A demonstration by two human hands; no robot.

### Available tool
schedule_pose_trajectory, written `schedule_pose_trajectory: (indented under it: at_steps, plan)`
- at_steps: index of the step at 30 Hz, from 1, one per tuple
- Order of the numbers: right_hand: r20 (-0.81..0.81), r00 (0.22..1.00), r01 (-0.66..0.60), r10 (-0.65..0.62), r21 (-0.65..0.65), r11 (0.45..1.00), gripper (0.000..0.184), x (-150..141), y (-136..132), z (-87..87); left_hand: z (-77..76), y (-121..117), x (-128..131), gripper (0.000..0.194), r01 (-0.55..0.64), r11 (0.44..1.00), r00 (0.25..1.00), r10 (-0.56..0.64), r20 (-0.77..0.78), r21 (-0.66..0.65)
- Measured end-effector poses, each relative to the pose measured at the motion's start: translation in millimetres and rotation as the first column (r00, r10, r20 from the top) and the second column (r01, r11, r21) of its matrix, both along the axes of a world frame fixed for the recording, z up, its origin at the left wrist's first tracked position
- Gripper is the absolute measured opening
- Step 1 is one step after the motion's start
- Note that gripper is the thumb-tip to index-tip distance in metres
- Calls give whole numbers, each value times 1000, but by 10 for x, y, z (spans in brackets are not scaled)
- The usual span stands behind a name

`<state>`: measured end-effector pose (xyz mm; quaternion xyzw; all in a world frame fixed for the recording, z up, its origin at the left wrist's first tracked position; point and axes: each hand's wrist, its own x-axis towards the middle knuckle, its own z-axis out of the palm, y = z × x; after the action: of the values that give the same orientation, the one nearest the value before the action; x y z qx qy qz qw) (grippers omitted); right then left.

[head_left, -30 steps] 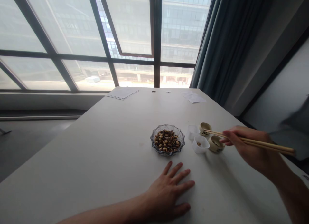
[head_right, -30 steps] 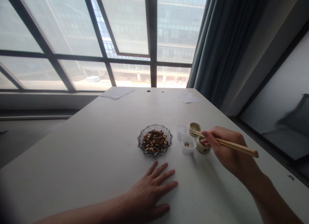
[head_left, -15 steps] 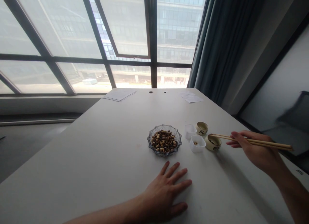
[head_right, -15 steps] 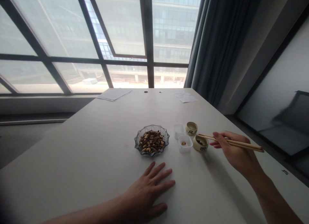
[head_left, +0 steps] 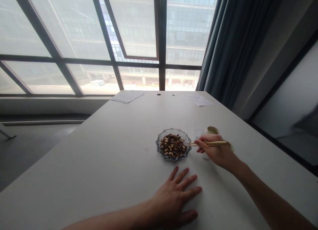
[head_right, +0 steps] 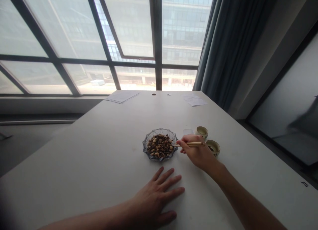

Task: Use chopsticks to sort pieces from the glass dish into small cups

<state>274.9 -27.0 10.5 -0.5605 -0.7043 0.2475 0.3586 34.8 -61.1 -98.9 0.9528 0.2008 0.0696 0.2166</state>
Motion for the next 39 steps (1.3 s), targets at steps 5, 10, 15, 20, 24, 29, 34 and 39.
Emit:
schedule_pose_trajectory:
  at_steps: [5,10,15,20,24,29,34,39]
  plan:
    - [47,998,-50,51,-34,998,33,-32,125,-87,-4,0,3,67,6,1000,1000,-6,2,15]
    - [29,996,-87,88,-28,996,41,-38,171,-188,-9,4,8,66,5,1000,1000,-5,5,14]
    - [12,999,-45,45,-9,999,44,-60,147,-195,-3,-4,7,66,-6,1000,1000,6,4,8]
    - [28,1000,-4,3,46,999,42,-42,79,-86,-6,-3,-5,67,2,1000,1000,-2,2,12]
    - [52,998,28,-31,60,998,41,-9,36,-18,-2,-2,-8,67,-2,1000,1000,2,6,11]
    - [32,999,-6,6,16,1000,38,-11,43,-67,14,0,-1,65,-4,1000,1000,4,3,-16]
    - [29,998,-48,47,42,998,37,-37,116,-131,20,1,4,66,-5,1000,1000,5,1,-11]
    - [60,998,-41,34,118,992,37,-27,115,-69,14,0,-1,65,-1,1000,1000,1,4,-2]
